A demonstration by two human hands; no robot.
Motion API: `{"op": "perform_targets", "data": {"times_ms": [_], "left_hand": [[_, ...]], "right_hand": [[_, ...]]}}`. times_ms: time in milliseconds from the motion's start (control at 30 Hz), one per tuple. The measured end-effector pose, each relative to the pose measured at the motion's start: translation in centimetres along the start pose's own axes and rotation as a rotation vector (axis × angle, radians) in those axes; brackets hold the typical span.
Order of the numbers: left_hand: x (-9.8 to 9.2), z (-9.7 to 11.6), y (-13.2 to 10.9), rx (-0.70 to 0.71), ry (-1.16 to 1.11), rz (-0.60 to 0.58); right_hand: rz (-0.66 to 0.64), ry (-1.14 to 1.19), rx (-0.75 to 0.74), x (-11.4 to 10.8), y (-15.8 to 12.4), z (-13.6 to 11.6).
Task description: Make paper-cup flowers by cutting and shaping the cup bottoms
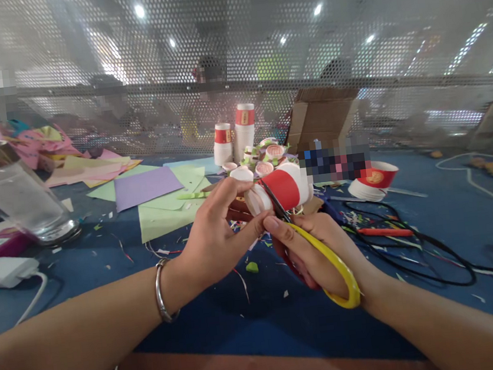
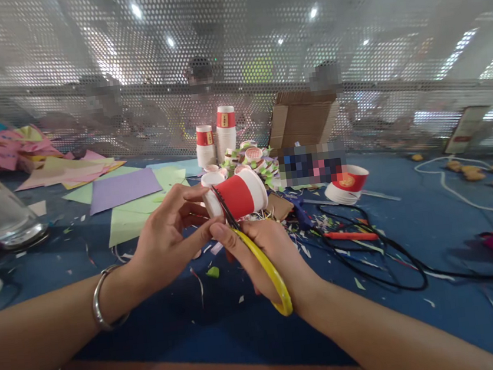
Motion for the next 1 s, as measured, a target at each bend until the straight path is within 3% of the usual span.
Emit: {"op": "perform_targets", "data": {"times_ms": [267,833,1000], "left_hand": [[0.20,-0.33,-0.09,-0.054,-0.088,-0.031],[-0.06,-0.82,0.06,-0.092,0.029,-0.058],[0.02,-0.61,0.29,-0.114,0.018,-0.074]], "right_hand": [[-0.015,0.012,0.005,0.21,0.14,0.05],[-0.071,0.065,0.051,0.39,0.38,0.23],[-0.009,-0.016,0.046,-0.16,0.21,-0.45]]}}
Point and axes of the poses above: each hand's wrist, its own y-axis towards the middle knuckle, its own x-axis out of the palm, z = x × y, the point moved 6 cm from there along y, towards the middle knuckle, and after that the axes turned 5 degrees about x, right-handed, at the moved point
